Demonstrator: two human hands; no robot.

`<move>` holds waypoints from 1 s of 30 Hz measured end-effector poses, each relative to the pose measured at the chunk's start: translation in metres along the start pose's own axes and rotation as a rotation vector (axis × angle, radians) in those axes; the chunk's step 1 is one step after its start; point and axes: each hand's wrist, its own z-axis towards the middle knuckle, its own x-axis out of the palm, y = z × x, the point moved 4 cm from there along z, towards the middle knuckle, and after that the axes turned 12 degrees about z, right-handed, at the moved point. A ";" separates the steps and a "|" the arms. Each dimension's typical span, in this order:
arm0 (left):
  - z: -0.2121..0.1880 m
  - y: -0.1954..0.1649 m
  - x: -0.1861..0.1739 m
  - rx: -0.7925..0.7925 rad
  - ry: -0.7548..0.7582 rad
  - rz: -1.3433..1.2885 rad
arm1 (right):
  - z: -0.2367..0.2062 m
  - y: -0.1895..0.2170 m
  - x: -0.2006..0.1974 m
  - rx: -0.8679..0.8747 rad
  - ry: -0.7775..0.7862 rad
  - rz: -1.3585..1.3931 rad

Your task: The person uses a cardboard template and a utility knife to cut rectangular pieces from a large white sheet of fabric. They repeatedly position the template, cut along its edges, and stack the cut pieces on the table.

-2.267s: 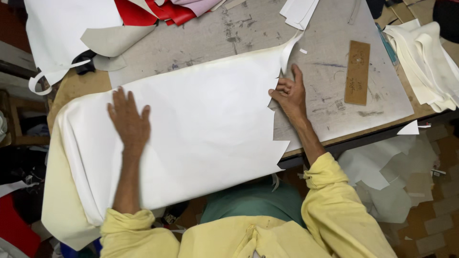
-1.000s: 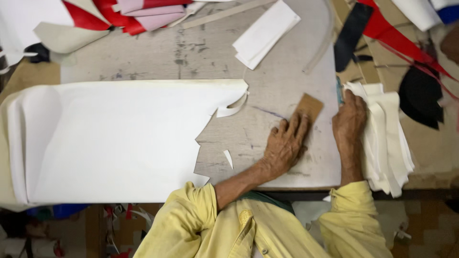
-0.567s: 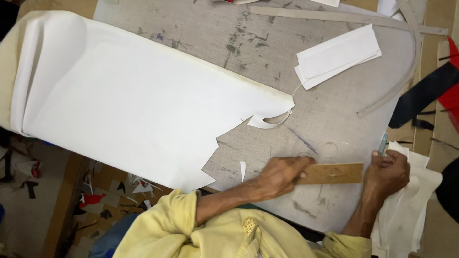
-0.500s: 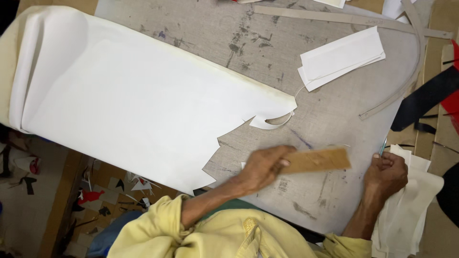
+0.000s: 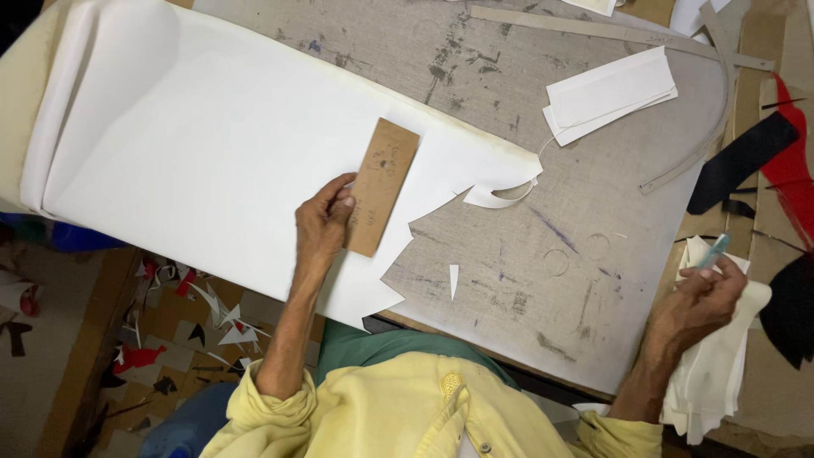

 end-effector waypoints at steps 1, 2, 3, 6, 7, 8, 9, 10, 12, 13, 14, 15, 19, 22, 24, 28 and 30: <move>0.002 -0.003 0.006 0.009 0.044 -0.025 | -0.012 0.013 0.006 0.069 0.014 0.070; 0.003 -0.007 0.012 0.024 0.065 -0.028 | -0.026 0.026 0.014 0.120 0.029 0.115; 0.006 -0.010 0.016 0.042 0.087 -0.028 | -0.042 0.038 0.022 0.173 0.043 0.163; 0.016 -0.017 0.021 0.138 0.097 0.015 | -0.083 0.076 0.046 0.107 0.197 0.168; 0.018 -0.017 0.020 0.174 0.094 0.041 | -0.098 0.085 0.053 0.089 0.235 0.165; 0.019 -0.016 0.018 0.205 0.114 0.044 | -0.112 0.093 0.059 0.073 0.273 0.163; 0.020 -0.016 0.018 0.236 0.135 0.047 | -0.123 0.098 0.066 0.096 0.291 0.214; 0.021 -0.016 0.017 0.268 0.159 0.051 | -0.133 0.103 0.073 0.121 0.308 0.264; 0.025 -0.016 0.015 0.300 0.212 0.047 | -0.150 0.108 0.081 0.184 0.329 0.360; 0.026 -0.016 0.015 0.312 0.245 0.051 | -0.158 0.110 0.085 0.225 0.335 0.406; 0.028 -0.016 0.014 0.325 0.264 0.064 | -0.166 0.112 0.090 0.268 0.340 0.454; 0.029 -0.017 0.014 0.338 0.284 0.078 | -0.174 0.115 0.094 0.282 0.334 0.476; 0.033 -0.019 0.011 0.411 0.370 0.218 | -0.202 0.128 0.112 0.314 0.300 0.563; 0.034 -0.018 0.009 0.477 0.427 0.252 | -0.225 0.141 0.129 0.324 0.277 0.616; 0.035 -0.017 0.009 0.529 0.441 0.252 | -0.240 0.149 0.140 0.340 0.272 0.639; 0.037 -0.015 0.010 0.639 0.439 0.215 | -0.266 0.160 0.162 0.402 0.266 0.678; 0.037 -0.016 0.011 0.688 0.443 0.236 | -0.275 0.162 0.172 0.438 0.254 0.696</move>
